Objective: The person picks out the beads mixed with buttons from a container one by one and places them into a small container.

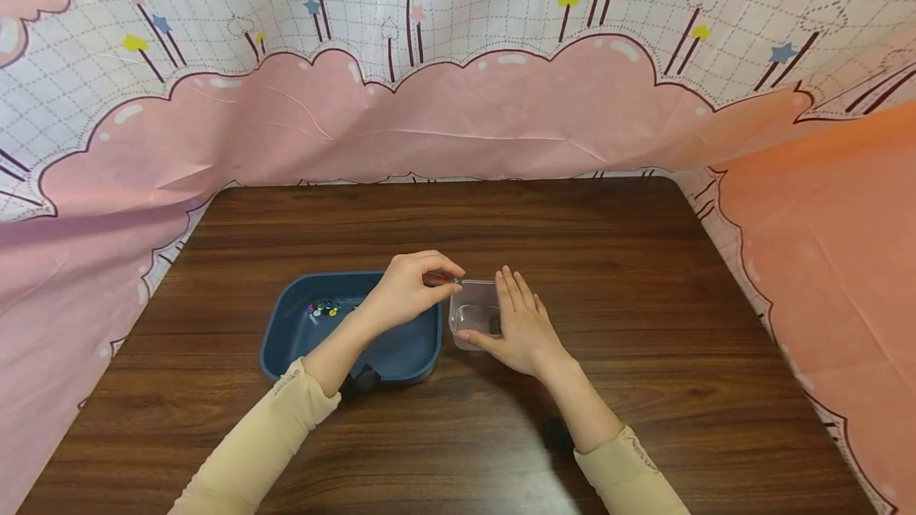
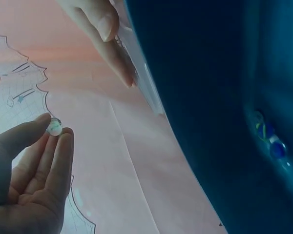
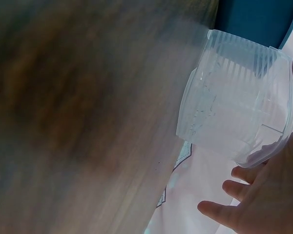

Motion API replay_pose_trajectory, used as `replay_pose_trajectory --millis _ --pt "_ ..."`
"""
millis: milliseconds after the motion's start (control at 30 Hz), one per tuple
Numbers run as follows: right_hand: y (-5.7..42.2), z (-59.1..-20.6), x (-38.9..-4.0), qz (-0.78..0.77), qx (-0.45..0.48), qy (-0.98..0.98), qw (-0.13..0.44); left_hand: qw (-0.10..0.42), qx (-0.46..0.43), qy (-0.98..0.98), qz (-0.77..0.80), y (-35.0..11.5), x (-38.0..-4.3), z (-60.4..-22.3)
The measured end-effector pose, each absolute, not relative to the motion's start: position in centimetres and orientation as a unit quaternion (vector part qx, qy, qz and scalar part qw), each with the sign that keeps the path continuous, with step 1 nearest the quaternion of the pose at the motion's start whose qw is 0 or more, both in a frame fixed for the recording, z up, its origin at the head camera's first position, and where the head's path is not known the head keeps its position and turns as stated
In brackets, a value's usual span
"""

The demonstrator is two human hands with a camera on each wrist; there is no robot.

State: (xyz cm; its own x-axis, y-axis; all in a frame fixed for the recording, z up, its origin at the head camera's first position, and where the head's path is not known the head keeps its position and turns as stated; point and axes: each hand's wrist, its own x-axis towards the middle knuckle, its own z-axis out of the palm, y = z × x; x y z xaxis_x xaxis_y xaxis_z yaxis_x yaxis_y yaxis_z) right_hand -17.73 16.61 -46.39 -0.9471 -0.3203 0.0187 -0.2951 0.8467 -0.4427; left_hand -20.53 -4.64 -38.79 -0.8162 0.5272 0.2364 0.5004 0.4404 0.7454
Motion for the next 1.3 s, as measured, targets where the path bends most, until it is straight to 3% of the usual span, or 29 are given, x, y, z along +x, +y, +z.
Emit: replay_pose_trajectory --millis 267,1300 --pt "16.7 -46.5 -17.7 -0.222 -0.164 0.961 0.033 0.033 0.304 0.853 0.424 -3.5 -20.8 -38.7" --pt "16.6 -46.2 -17.7 -0.222 -0.154 0.962 0.039 0.013 0.287 0.853 0.437 -4.6 -21.1 -37.7"
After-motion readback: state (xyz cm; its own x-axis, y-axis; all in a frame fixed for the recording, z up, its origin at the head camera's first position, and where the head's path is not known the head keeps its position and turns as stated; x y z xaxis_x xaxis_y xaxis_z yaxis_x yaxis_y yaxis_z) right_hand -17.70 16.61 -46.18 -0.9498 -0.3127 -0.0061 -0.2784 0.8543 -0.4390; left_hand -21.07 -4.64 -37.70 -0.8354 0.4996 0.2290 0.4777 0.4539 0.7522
